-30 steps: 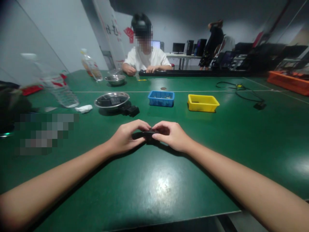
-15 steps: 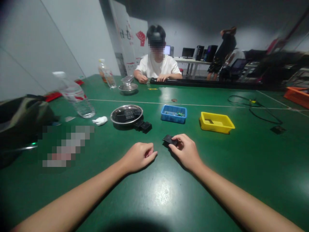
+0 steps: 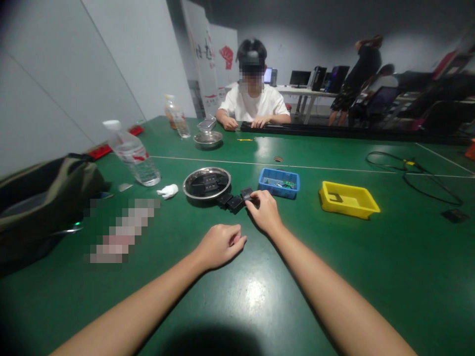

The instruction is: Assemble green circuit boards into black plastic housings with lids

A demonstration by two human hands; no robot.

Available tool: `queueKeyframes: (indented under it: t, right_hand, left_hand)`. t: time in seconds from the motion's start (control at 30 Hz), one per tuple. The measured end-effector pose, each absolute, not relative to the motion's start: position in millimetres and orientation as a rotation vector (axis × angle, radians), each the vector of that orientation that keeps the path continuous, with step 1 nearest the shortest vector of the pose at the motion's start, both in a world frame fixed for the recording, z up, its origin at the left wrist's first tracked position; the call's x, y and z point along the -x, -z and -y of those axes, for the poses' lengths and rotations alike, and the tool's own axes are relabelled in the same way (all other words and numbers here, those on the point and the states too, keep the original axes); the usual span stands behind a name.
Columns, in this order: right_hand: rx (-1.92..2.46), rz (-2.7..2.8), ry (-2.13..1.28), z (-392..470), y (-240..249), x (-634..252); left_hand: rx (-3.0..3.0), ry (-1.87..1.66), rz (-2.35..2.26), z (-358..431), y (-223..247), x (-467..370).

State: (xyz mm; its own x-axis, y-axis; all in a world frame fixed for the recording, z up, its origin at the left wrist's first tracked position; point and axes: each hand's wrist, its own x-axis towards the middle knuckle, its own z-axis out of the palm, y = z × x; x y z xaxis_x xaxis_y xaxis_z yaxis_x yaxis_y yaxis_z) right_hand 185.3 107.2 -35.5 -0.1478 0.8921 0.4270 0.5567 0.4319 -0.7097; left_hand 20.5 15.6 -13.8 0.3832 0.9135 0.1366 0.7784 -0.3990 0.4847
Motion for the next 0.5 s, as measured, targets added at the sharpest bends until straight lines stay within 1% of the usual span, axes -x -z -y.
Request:
queueKeyframes:
  t: [0.13,0.37,0.47,0.5]
  right_hand:
    - [1.205,1.830,-0.609,-101,36,-195]
    - [1.226,1.858,-0.599,-83,31,-210]
    - [1.206,1.894,-0.586,-69,29,-219]
    - [1.196,1.908,-0.583,-65,28,-222]
  left_hand:
    - [-2.250,-0.668,-1.543,-20,14,-15]
    - [-2.027,-0.926,-1.861,-39,11,12]
    - [-1.814,-1.115,-2.056,-46,10,28]
    - [-1.769,-1.118,-2.119,-48,9,34]
